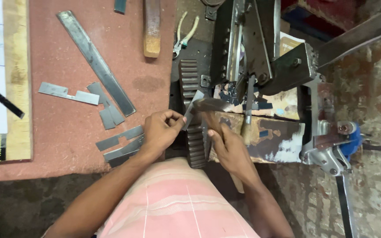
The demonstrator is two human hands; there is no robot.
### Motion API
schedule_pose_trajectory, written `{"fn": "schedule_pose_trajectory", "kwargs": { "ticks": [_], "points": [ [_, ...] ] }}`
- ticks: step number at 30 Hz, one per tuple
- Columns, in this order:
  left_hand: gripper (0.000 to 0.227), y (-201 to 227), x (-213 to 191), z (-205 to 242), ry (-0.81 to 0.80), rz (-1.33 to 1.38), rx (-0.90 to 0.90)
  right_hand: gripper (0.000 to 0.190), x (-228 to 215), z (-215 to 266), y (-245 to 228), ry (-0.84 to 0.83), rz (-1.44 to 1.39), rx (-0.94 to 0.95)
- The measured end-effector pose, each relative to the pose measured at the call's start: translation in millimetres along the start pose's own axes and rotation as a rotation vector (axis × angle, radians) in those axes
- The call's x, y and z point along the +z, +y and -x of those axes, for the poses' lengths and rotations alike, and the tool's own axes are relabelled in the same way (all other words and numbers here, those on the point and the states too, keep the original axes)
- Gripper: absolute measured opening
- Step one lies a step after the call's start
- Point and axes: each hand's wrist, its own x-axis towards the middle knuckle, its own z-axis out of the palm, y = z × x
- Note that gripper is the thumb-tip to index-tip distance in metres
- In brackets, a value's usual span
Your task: The person hammers metal strips into rectangular frames on a template, then uses a hammer and a gear-like tool to bend small metal pieces. They repeatedly place and hammer the strips into the template slots, adjusting their positions with pliers.
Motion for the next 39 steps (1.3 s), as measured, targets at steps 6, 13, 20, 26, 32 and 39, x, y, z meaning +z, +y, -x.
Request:
{"fn": "schedule_pose_trajectory", "kwargs": {
  "ticks": [6, 13, 20, 26, 32, 39],
  "points": [
    [0.014, 1.1, 4.0, -4.6, 0.024, 0.014, 0.029, 0.035, -0.1, 0.8, -6.5, -0.007, 0.048, -0.088],
    [0.013, -10.6, 7.9, -7.4, 0.055, -0.018, 0.108, 0.035, 2.2, 2.3, -7.4, -0.043, -0.017, -0.024],
    [0.011, -12.9, 10.7, -8.2, 0.084, -0.039, 0.136, 0.039, -0.4, 5.9, -6.8, 0.026, -0.006, -0.095],
    [0.015, -8.2, -31.9, 11.8, 0.059, -0.069, 0.251, 0.037, 7.8, 6.7, 6.7, -0.066, -0.114, 0.001],
    [0.015, -15.6, -132.0, 56.4, 0.175, -0.459, 0.507, 0.034, 20.1, 8.5, 22.0, -0.009, -0.061, -0.038],
    [0.033, -9.0, -222.6, 6.1, 0.495, -1.056, 0.662, 0.034, 17.2, 6.9, 20.0, -0.034, -0.04, -0.07]
  ]
}}
